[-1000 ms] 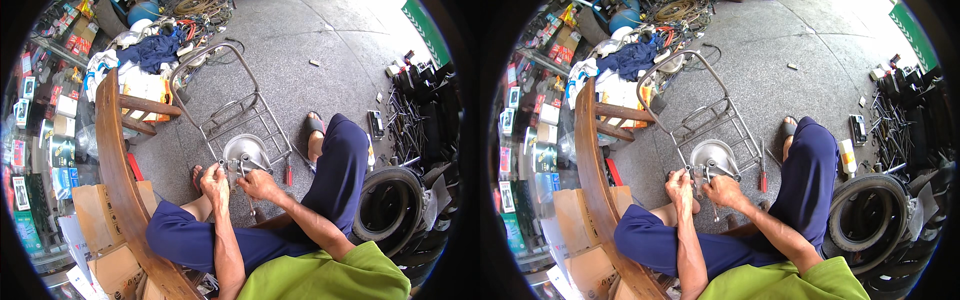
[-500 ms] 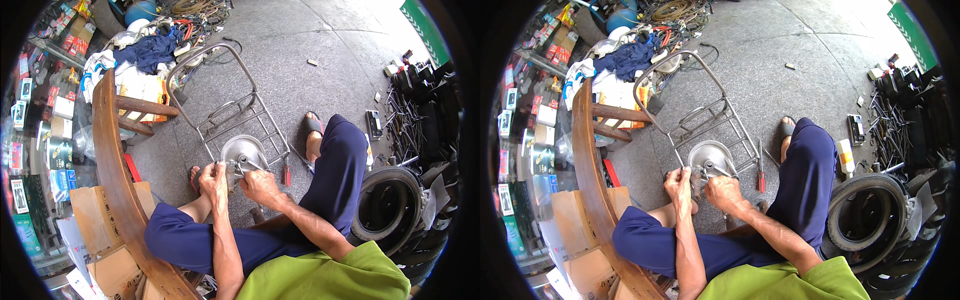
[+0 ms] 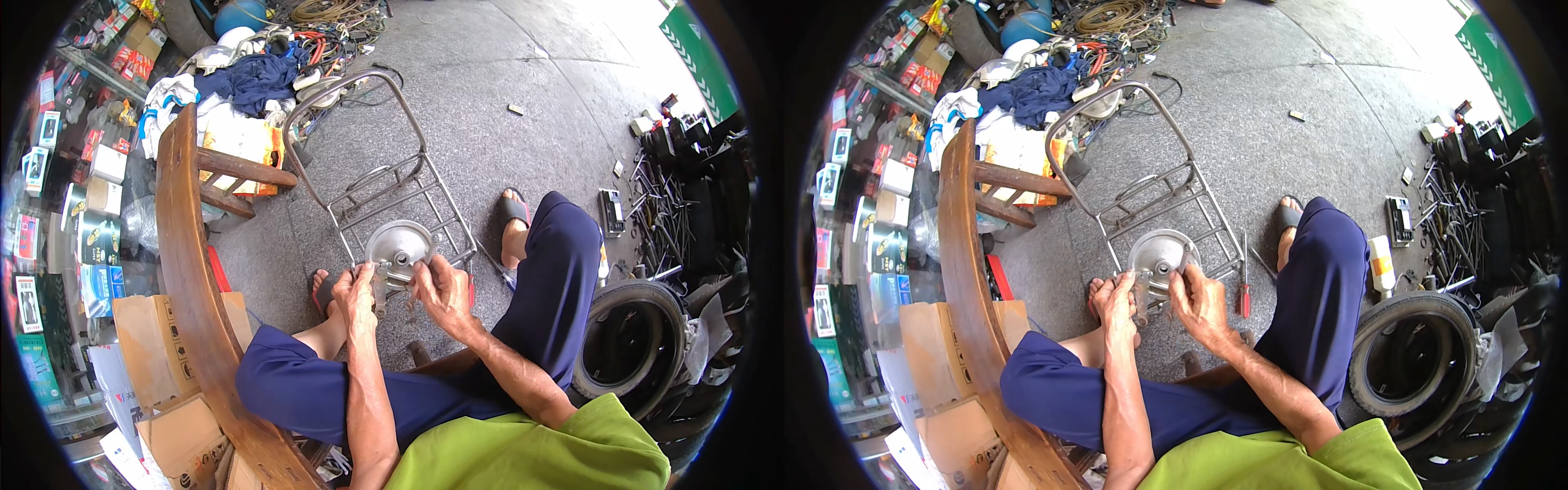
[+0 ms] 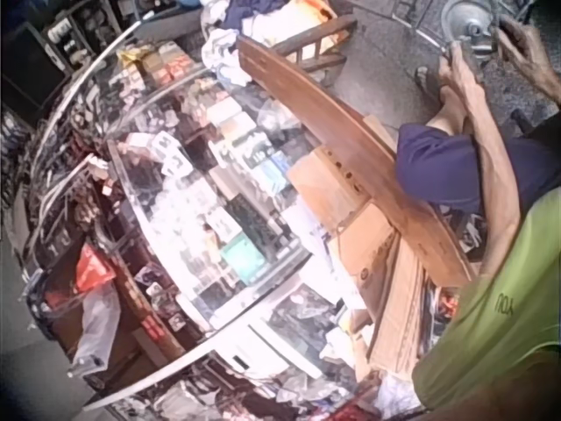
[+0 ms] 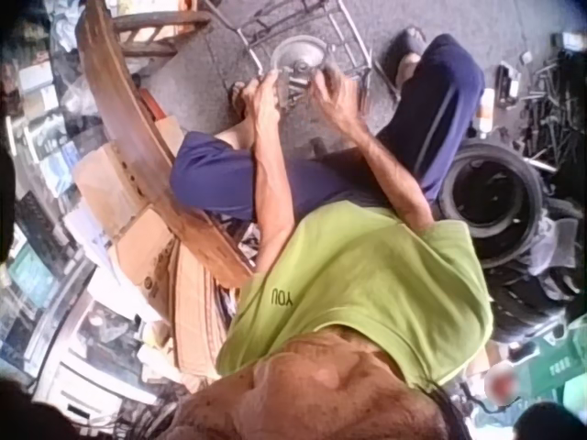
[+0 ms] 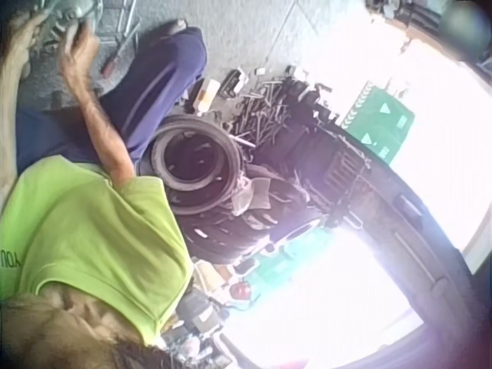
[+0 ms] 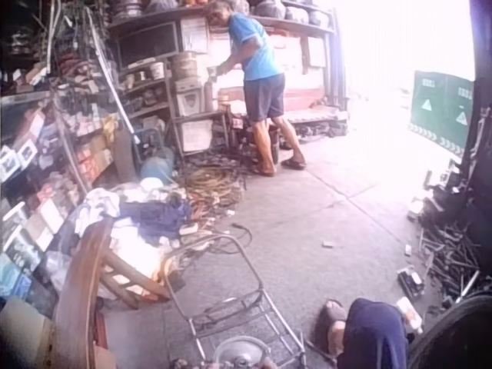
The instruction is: The person sits on a low chair and uses two wrenches to tighten a bolt on a small metal component resting on a metal rack. The person repeatedly adjusts the wrenches and rotates the component to secure the fastener.
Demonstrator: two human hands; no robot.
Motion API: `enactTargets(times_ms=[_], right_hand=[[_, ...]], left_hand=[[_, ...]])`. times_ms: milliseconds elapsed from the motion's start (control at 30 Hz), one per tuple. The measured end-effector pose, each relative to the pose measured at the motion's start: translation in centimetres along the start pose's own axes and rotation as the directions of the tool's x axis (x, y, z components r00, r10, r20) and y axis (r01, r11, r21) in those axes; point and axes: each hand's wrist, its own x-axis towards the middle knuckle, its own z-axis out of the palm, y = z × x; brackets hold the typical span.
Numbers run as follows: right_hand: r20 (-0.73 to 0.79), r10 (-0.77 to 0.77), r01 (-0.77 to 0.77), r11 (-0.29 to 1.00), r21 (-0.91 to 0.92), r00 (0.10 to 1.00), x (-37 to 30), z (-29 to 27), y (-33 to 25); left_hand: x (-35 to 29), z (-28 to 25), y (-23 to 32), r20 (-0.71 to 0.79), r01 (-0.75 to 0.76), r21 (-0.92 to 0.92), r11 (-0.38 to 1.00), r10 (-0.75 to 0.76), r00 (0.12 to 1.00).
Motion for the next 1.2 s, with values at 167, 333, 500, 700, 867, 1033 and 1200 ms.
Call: enactTargets(times_ms=[167, 333, 500, 700, 867, 1033, 1200], right_hand=[[-0.184, -0.247, 0.271, 0.956, 0.116, 0.951, -0.1, 0.0, -0.7], [-0.18, -0.321, 0.335, 0.941, 0.051, 0.93, -0.3, 0.0, -0.6], [-0.052, -0.259, 0.26, 0.966, -0.003, 0.964, -0.1, -0.2, -0.8], [0.393, 0.086, 0.007, 0.973, -0.23, 0.916, 0.5, -0.7, -1.5], [0.43, 0.183, -0.086, 0.968, -0.235, 0.884, 0.4, 0.7, -0.1], [0.284, 0.183, -0.17, 0.983, -0.071, 0.941, 0.8, -0.3, -1.4], [-0.004, 0.043, -0.041, 0.959, 0.281, 0.999, 0.5, -1.7, -2.8]], left_hand=[[0.2, -0.2, -0.2, -0.009, 0.018, 0.0, 1.0, -0.018, 1.0], [0.2, -0.1, -0.2, -0.012, 0.004, 0.012, 1.0, -0.003, 1.0], [0.3, -0.2, -0.4, 0.001, -0.007, 0.03, 1.0, 0.007, 1.0], [0.3, -0.3, -0.4, -0.002, -0.017, 0.025, 1.0, 0.017, 1.0], [0.3, 0.0, -0.4, 0.014, -0.059, 0.014, 0.998, 0.059, 0.998], [0.0, -0.3, 0.2, -0.065, -0.081, -0.002, 0.997, 0.08, 0.995], [0.1, -1.0, 0.5, -0.07, -0.102, 0.027, 0.994, 0.104, 0.992]])
